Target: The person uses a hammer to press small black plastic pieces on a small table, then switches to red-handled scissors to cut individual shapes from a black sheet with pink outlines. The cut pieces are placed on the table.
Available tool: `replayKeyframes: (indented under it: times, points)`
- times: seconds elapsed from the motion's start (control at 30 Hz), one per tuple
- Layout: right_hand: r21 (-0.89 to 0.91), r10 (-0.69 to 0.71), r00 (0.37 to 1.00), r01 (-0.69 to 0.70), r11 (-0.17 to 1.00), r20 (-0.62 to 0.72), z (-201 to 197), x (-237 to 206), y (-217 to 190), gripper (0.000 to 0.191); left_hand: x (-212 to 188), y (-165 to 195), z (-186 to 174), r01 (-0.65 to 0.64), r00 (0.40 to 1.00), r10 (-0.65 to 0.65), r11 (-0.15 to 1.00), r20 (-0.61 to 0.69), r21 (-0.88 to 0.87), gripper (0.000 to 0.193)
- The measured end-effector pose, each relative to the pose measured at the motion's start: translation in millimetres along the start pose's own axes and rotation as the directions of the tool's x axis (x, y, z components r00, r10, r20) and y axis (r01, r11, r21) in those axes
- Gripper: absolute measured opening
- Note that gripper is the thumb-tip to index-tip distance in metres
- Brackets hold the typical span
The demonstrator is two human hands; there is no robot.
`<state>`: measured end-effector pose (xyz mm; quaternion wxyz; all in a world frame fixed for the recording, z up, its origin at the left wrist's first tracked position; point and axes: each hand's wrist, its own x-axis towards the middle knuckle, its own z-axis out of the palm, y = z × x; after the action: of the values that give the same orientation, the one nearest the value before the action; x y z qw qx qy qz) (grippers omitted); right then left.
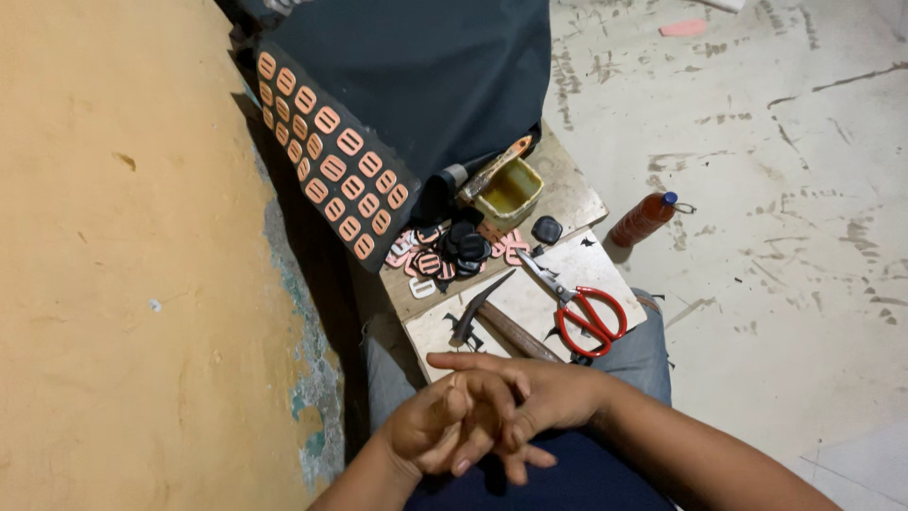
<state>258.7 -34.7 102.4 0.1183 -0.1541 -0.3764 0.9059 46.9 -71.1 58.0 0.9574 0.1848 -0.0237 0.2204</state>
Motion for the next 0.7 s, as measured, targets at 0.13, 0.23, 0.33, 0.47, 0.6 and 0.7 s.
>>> replayKeyframes:
  times: [0.13, 0.23, 0.33, 0.47, 0.6, 0.7]
  points:
    - [-0.351, -0.158, 0.983, 0.18, 0.919, 0.092, 4, 8, -6, 0.108, 20, 6, -4, 0.026, 0.989, -0.011, 0.995, 0.15, -0.099, 0.066]
    - [-0.117, 0.1, 0.99, -0.111, 0.987, -0.096, 15, 8, -10, 0.093, 29, 5, -14, 0.065, 0.99, -0.068, 0.997, 0.122, 0.03, 0.063]
    - [-0.388, -0.023, 0.979, -0.059, 0.92, -0.204, 23, 11, -13, 0.078, 2, 3, -22, 0.222, 0.963, -0.203, 0.97, -0.177, 0.101, 0.056]
    - [-0.37, -0.031, 0.966, -0.069, 0.927, -0.258, 31, 12, -6, 0.075, -13, -4, -32, 0.253, 0.955, -0.206, 0.941, -0.214, 0.225, 0.052]
    - [-0.384, -0.117, 0.966, 0.02, 0.923, -0.229, 21, 15, 6, 0.072, -9, -2, -28, 0.21, 0.971, -0.175, 0.947, -0.161, 0.241, 0.048]
    - [-0.313, -0.026, 0.973, -0.047, 0.949, -0.227, -9, 16, 11, 0.068, 2, 4, -32, 0.109, 0.929, -0.021, 0.97, -0.37, 0.218, 0.051]
